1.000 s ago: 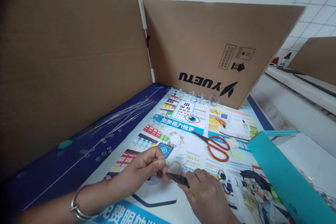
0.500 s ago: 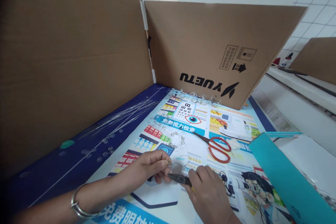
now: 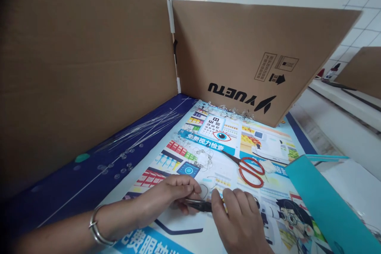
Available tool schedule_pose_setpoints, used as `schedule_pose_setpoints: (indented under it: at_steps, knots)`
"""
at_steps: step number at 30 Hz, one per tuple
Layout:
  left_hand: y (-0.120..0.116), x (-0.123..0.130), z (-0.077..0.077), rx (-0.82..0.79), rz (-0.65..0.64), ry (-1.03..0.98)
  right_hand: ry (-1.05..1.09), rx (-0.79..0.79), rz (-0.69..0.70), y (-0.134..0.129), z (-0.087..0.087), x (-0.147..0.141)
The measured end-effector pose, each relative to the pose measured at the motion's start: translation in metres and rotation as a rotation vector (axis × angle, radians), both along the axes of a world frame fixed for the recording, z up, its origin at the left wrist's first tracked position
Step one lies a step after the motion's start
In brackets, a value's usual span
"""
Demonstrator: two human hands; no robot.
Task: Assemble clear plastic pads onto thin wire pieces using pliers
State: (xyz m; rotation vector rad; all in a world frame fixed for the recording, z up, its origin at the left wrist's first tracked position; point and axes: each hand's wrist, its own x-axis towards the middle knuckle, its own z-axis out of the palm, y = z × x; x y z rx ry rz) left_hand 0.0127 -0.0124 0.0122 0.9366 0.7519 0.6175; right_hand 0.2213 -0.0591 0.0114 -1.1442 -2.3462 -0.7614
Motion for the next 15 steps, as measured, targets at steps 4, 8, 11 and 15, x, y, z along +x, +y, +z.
schedule_pose_setpoints:
  at_steps: [4, 8, 11, 15]
  knots:
    - [-0.0021, 0.0008, -0.0015, -0.044, -0.004, -0.036, -0.054, 0.019, 0.024, -0.0006, -0.0030, -0.0008]
    - [-0.0029, 0.0018, -0.0018, -0.082, -0.014, -0.048, -0.076, 0.050, 0.033, -0.0018, -0.0005, -0.0026]
    - [-0.0030, 0.0024, -0.0012, -0.115, -0.014, -0.044, -0.080, 0.063, 0.046, -0.0024, 0.0019, -0.0046]
    - [-0.0033, 0.0029, -0.0005, -0.138, -0.020, -0.051, -0.073, 0.054, 0.058, -0.0032, 0.0033, -0.0067]
